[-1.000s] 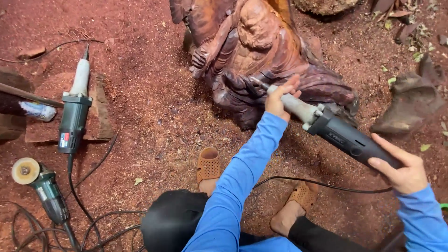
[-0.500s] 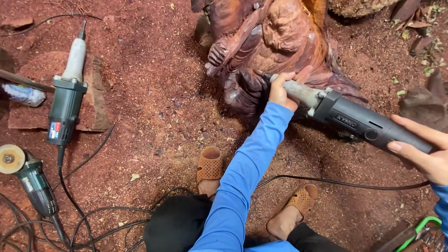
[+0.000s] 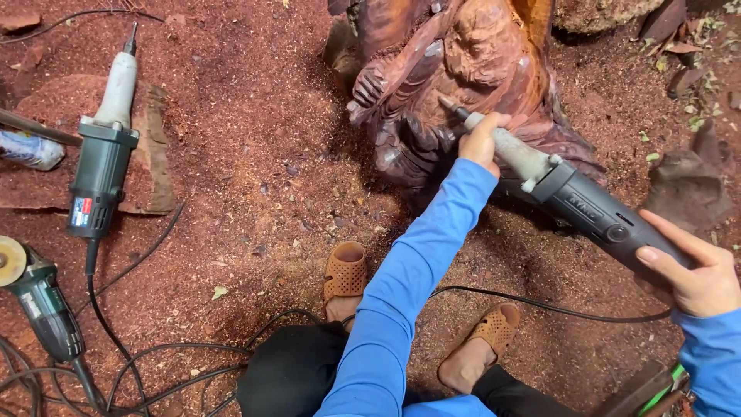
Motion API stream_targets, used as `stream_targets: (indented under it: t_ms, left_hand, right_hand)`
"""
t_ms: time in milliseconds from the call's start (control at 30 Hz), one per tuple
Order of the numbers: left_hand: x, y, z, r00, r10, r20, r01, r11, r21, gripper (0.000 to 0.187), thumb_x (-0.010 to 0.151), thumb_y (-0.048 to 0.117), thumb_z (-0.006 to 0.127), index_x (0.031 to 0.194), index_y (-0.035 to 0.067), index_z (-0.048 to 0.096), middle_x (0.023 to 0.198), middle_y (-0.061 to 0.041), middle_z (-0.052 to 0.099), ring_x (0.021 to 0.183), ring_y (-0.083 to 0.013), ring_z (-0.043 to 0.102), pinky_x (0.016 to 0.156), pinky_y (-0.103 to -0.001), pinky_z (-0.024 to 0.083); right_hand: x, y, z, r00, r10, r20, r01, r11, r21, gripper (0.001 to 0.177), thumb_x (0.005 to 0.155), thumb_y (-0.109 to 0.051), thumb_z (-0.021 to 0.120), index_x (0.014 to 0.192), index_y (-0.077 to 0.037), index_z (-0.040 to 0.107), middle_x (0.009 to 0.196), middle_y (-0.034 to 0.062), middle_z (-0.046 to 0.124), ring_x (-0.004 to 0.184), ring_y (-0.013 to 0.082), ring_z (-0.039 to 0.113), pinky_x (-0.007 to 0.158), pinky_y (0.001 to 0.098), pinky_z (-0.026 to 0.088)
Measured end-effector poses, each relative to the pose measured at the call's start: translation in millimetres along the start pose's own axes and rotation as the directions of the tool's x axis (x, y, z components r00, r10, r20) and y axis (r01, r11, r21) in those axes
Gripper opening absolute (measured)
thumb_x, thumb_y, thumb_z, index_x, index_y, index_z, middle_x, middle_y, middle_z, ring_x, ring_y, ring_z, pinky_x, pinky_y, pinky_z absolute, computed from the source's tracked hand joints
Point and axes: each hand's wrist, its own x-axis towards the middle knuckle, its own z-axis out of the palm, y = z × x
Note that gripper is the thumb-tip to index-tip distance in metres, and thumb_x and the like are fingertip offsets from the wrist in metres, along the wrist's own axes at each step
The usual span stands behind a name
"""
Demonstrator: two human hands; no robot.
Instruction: Carving and detailing a wooden statue using a power carving tool
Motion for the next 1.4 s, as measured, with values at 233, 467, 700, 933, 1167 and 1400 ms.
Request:
stream_targets:
  t_ms: [233,467,700,933,1167,1400]
  left_hand:
    - [10.1,3.6,-19.5,0.968,-0.078,0.238,0.080,0.997,-0.003,0.022,0.081,0.017,0.063,0.068,0.024,0.047,0.111,-0.020,0.074,0.063,-0.0136,0.068,0.056,-0.024,0.050]
    - [5.1,11.9,-17.3,0.971,-0.090,0.221,0.098,0.995,-0.026,0.016,0.076,0.015,0.066,0.069,0.013,0.052,0.111,-0.026,0.073,0.093,-0.0260,0.074,0.075,-0.026,0.054]
    - [-10.6,13.9,-28.6,0.935,-0.052,0.350,0.134,0.968,-0.213,0.027,0.080,0.009,0.059,0.067,0.021,0.037,0.127,-0.036,0.063,0.054,-0.0202,0.061,0.051,-0.029,0.050]
    - [-0.5,17.6,-33.4,0.914,-0.068,0.400,0.150,0.973,-0.175,0.017,0.078,0.016,0.059,0.065,0.012,0.050,0.130,-0.036,0.062,0.065,-0.0272,0.069,0.057,-0.032,0.054]
    - [22.9,18.3,-27.1,0.933,-0.167,0.318,0.193,0.980,-0.050,0.014,0.073,0.018,0.066,0.069,0.013,0.054,0.115,-0.035,0.068,0.100,-0.0365,0.072,0.071,-0.037,0.055]
    - [15.2,18.4,-24.5,0.947,-0.159,0.278,0.191,0.977,-0.091,0.015,0.072,0.016,0.066,0.068,0.014,0.051,0.113,-0.036,0.068,0.087,-0.0342,0.073,0.066,-0.032,0.054]
  right_hand:
    - [-9.4,-20.9,-0.4,0.991,-0.130,0.024,0.132,0.985,-0.113,0.061,0.089,-0.001,0.073,0.149,-0.004,0.063,0.077,0.0181,0.053,0.048,0.0247,0.049,0.044,0.0308,0.041]
    - [-30.4,-40.0,8.8,0.994,-0.105,-0.011,0.102,0.981,-0.166,0.062,0.092,-0.004,0.073,0.153,-0.007,0.063,0.078,0.0191,0.056,0.049,0.0265,0.052,0.047,0.0318,0.045]
    - [-37.8,-64.7,9.2,0.990,-0.143,-0.012,0.134,0.950,-0.282,0.066,0.087,-0.006,0.078,0.152,-0.011,0.066,0.080,0.0129,0.059,0.053,0.0196,0.046,0.054,0.0283,0.042]
    - [-45.0,-80.3,18.5,0.987,-0.159,-0.013,0.146,0.931,-0.336,0.068,0.086,-0.007,0.080,0.152,-0.011,0.067,0.081,0.0145,0.062,0.054,0.0204,0.049,0.058,0.0289,0.045]
    - [-59.5,-78.4,32.8,0.992,-0.107,-0.065,0.084,0.954,-0.288,0.065,0.090,-0.004,0.078,0.153,-0.007,0.065,0.090,0.0217,0.065,0.053,0.0276,0.055,0.053,0.0329,0.050]
    - [-55.5,-74.3,30.2,0.992,-0.100,-0.070,0.078,0.958,-0.275,0.067,0.089,-0.004,0.079,0.154,-0.008,0.065,0.090,0.0224,0.064,0.051,0.0274,0.054,0.052,0.0329,0.049]
